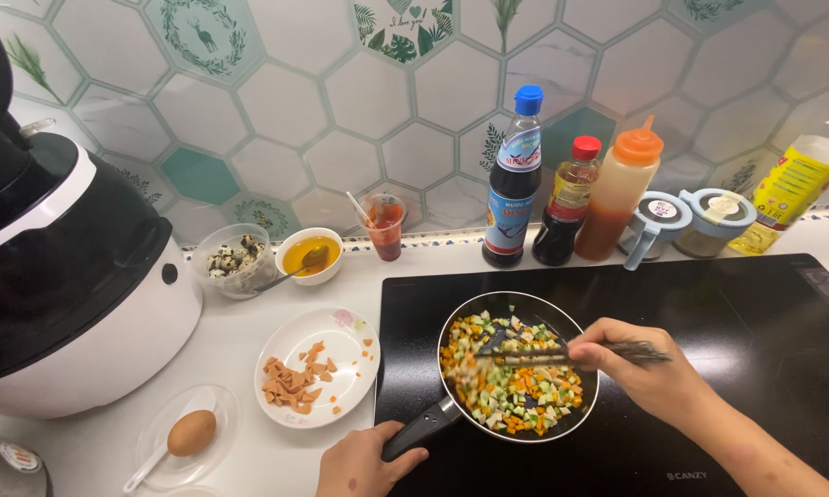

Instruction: Stir-frying chopped carrots, cucumbers, and meat in a pan on an induction stove while adding condiments.

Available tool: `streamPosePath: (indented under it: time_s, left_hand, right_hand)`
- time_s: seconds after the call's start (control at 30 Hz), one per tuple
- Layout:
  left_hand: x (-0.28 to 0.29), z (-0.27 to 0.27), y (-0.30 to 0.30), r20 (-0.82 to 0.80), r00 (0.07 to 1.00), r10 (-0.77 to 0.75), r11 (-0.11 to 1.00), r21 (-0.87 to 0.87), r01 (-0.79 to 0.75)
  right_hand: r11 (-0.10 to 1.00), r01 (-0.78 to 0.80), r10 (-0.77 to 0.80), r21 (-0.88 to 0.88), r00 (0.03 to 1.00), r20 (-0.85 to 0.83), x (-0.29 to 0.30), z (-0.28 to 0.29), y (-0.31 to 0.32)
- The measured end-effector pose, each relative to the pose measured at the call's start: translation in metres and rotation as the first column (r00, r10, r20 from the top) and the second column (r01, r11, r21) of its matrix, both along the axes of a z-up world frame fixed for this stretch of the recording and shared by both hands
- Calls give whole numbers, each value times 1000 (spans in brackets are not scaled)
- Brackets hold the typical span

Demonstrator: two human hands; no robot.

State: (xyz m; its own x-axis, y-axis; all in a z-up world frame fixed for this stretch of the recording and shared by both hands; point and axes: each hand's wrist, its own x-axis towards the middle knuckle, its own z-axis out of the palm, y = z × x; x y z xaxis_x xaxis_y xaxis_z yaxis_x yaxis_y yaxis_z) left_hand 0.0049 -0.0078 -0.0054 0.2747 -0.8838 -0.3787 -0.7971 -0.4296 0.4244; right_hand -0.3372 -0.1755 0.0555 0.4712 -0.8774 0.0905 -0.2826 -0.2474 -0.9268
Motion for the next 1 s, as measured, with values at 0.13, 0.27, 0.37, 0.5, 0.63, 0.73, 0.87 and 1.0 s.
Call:
streamPosePath:
  time_s: [0.13, 0.27, 0.37, 0.5, 0.63, 0.73, 0.87, 1.0]
  left_hand:
    - [3, -7, -3, 40, 998, -49, 999, 11, 48]
    - [2, -2, -6, 67, 995, -69, 996, 69, 65]
    - [3, 0, -8, 69, 994, -81, 993, 95, 75]
    - [5, 0, -8, 52, 993, -108, 990, 92, 103]
    - [8, 1, -11, 35, 991, -127, 986, 117, 122]
    - [10, -1, -10, 34, 989, -147, 982, 125, 142]
    - [10, 9, -13, 23, 986, -168, 975, 150, 163]
    - [18, 12, -20, 44, 979, -201, 971, 138, 193]
  right_hand:
    - [999, 12, -8, 44, 996, -83, -16, -5, 7]
    - [998, 65, -68, -25, 986, -153, -32, -13, 1]
    - [970, 189, -208, -155, 971, -118, -30, -3, -2]
    - [938, 168, -194, -303, 979, -58, -3, -8, -1]
    - [978, 123, -157, -170, 967, -201, 25, 8, 21]
    - [996, 94, -94, -1, 995, 44, 29, 3, 30]
    - [999, 16, -18, -33, 999, -46, 26, -7, 28]
    - [958, 216, -223, -186, 975, -14, -2, 8, 12]
